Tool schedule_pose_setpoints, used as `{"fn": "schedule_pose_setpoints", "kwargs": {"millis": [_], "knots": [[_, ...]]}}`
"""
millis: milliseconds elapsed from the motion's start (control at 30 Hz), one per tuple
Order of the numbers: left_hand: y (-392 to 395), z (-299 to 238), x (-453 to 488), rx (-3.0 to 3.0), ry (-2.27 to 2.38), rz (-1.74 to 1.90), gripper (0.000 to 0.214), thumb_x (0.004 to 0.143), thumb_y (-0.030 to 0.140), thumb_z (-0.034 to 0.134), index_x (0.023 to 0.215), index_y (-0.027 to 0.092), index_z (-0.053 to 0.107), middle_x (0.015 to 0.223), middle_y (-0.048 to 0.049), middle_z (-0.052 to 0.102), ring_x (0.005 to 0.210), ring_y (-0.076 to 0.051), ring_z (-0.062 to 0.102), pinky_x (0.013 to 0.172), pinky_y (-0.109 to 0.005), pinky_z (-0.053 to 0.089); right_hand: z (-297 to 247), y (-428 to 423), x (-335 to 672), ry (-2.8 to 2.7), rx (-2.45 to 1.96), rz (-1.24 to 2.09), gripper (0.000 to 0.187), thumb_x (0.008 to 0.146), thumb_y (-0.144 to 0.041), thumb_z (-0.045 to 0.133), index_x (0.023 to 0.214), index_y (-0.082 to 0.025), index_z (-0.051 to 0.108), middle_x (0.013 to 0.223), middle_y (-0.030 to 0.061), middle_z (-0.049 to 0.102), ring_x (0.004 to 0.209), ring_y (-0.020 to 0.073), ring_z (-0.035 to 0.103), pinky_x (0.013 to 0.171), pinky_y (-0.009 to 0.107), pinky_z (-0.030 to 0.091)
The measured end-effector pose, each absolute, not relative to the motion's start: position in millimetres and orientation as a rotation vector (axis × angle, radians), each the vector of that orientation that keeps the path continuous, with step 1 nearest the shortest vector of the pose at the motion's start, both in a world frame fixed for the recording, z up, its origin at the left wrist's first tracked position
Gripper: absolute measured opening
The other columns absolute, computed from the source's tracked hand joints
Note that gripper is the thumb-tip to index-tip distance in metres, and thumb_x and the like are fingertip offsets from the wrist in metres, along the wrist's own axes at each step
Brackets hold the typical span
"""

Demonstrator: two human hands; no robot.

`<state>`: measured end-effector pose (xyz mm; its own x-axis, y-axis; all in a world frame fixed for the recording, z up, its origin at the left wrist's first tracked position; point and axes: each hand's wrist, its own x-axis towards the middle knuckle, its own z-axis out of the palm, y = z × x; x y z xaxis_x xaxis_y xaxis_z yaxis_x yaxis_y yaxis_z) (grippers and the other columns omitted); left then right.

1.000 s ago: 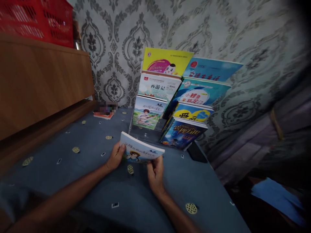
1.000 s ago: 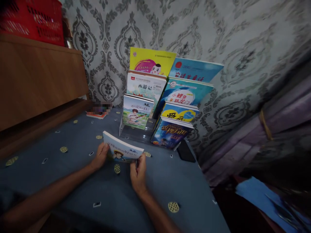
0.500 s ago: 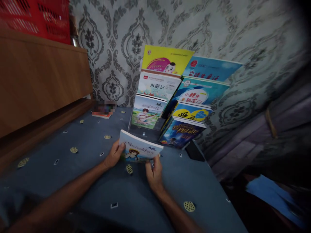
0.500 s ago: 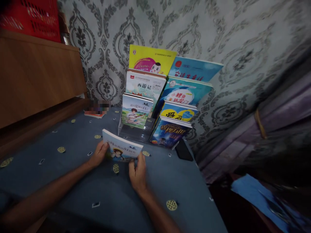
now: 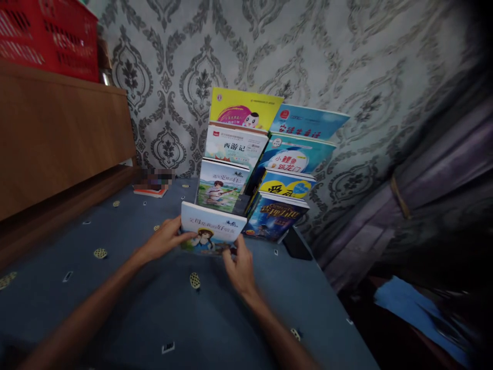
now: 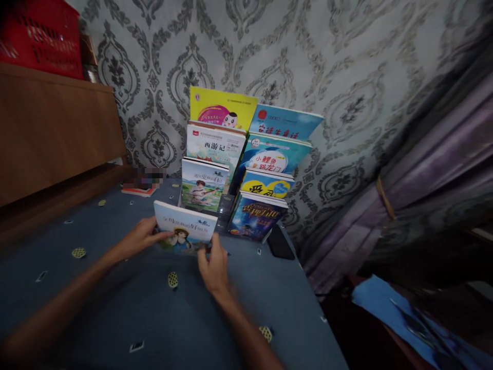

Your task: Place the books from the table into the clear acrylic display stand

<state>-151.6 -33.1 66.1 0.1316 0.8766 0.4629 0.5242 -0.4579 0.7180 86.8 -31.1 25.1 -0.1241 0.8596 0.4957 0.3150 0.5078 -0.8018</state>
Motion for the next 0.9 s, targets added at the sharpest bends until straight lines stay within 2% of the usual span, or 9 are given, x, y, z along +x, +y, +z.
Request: {"fn": "schedule_pose_setpoints", "kwargs": {"millis": [200,333,533,667,900], "knots": [[17.0,114.7,-146.3,2.323,1.422,1.492,0.034,0.089,0.052,0.064,0.100,0.019,0.064,0.084,-0.0050,0.068,0.077,-0.022,0.064,0.071,-0.031,0.050,84.3,23.9,89.3,-1.722,-0.792,0.357,0.016,0.094,-0.031,0.049,0.106,-0.023,0.057,0.093,0.0071,0.069,0.084,0.0231,0.065,0.076,0.038,0.053],[51.6,135.7,-145.4,2.428,1.543,1.590,0.034,0.092,0.051,0.061,0.098,0.018,0.061,0.080,-0.0055,0.064,0.074,-0.023,0.062,0.073,-0.033,0.049,111.7,57.6,89.7,-1.713,-0.744,0.227,0.019,0.098,-0.036,0.045,0.106,-0.023,0.055,0.096,0.0079,0.067,0.084,0.0232,0.064,0.077,0.040,0.052],[68.8,130.6,-141.5,2.473,1.563,1.531,0.035,0.096,0.048,0.057,0.111,0.017,0.056,0.086,-0.0046,0.065,0.075,-0.021,0.062,0.071,-0.030,0.048,103.4,78.7,92.0,-1.724,-0.789,0.223,0.020,0.099,-0.040,0.044,0.108,-0.024,0.052,0.087,0.0055,0.066,0.072,0.0209,0.059,0.068,0.037,0.049],[72.5,127.9,-140.7,2.467,1.590,1.537,0.031,0.098,0.047,0.054,0.107,0.018,0.056,0.083,-0.0039,0.065,0.074,-0.020,0.062,0.069,-0.030,0.047,101.8,81.8,92.0,-1.715,-0.788,0.223,0.019,0.100,-0.041,0.043,0.103,-0.024,0.052,0.084,0.0044,0.064,0.071,0.0203,0.056,0.067,0.036,0.049],[80.6,129.9,-141.7,2.480,1.554,1.555,0.034,0.098,0.050,0.052,0.107,0.017,0.054,0.083,-0.0044,0.063,0.079,-0.023,0.063,0.073,-0.032,0.047,104.0,89.8,92.8,-1.719,-0.760,0.245,0.023,0.100,-0.042,0.041,0.106,-0.024,0.054,0.089,0.0055,0.065,0.076,0.0212,0.060,0.073,0.039,0.052]]}}
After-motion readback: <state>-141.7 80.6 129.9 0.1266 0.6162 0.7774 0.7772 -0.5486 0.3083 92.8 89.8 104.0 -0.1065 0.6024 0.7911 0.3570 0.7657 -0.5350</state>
